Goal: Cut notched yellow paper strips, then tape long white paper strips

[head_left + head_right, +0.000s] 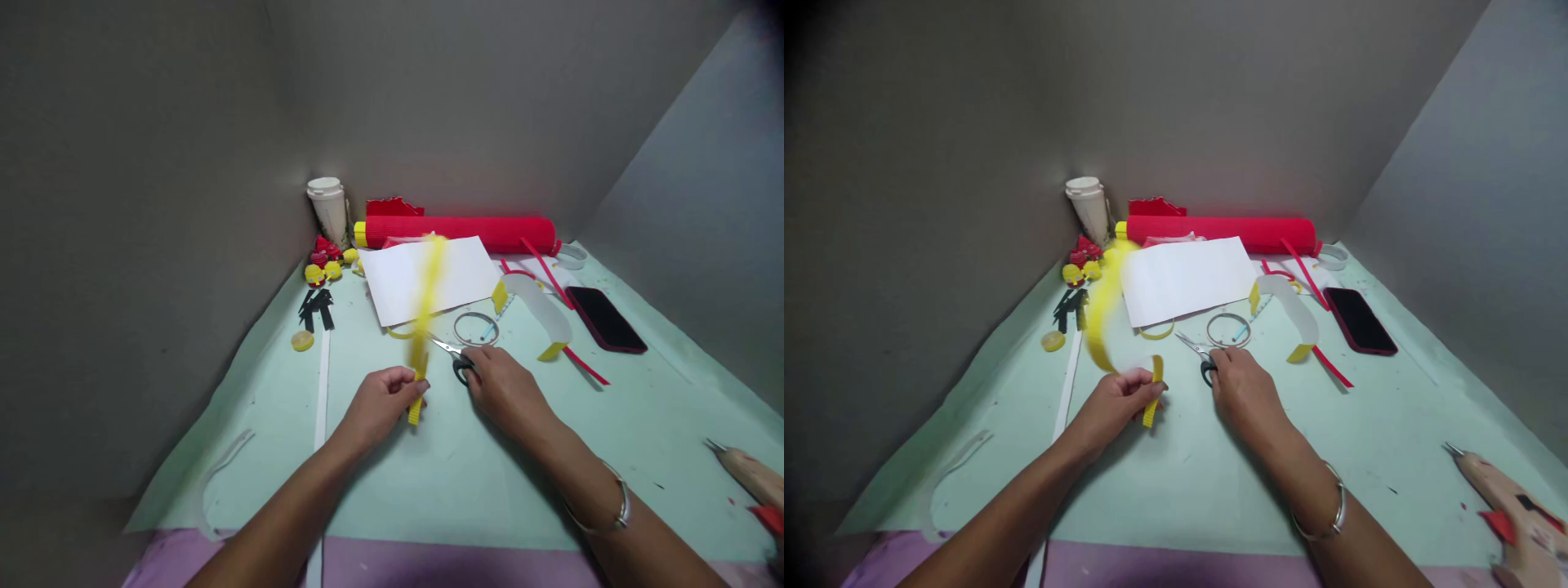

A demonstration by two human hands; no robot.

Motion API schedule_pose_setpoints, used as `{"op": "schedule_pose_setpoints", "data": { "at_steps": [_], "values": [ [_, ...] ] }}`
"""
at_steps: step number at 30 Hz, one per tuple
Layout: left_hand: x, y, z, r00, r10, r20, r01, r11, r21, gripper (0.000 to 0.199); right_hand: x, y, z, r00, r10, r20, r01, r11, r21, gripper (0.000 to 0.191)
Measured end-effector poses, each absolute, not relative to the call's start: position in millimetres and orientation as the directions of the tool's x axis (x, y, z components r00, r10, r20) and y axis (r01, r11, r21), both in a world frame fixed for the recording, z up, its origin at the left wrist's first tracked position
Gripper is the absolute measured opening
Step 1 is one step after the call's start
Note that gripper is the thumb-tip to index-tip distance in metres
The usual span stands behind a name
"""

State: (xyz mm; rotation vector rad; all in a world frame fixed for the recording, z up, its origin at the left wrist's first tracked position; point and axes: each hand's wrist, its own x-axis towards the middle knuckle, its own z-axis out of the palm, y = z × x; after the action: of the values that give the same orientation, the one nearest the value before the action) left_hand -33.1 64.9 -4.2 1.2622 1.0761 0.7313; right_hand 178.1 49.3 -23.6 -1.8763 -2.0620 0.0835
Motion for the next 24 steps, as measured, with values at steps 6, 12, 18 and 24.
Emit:
{"op": "schedule_pose_setpoints", "data": {
  "at_steps": [6,12,18,24],
  "values": [
    [-35,71,-5,0.264,0.925,-0.271,-0.021,0.287,0.958,0.027,178,50,-17,-0.02,0.975,0.223,0.941,0.094,-0.326,0.028],
    [-36,73,-8,0.238,0.917,-0.32,-0.225,0.373,0.9,0.025,177,46,-11,0.107,0.994,0.027,0.579,-0.04,-0.814,0.035],
    [-34,73,-6,0.245,0.917,-0.316,-0.407,0.393,0.824,0.017,169,21,-21,-0.022,0.987,-0.158,0.199,-0.15,-0.968,0.05],
    [-36,75,-9,0.224,0.923,-0.311,-0.457,0.382,0.803,0.017,164,5,-30,-0.061,0.986,-0.153,0.224,-0.136,-0.965,0.043]
  ]
}}
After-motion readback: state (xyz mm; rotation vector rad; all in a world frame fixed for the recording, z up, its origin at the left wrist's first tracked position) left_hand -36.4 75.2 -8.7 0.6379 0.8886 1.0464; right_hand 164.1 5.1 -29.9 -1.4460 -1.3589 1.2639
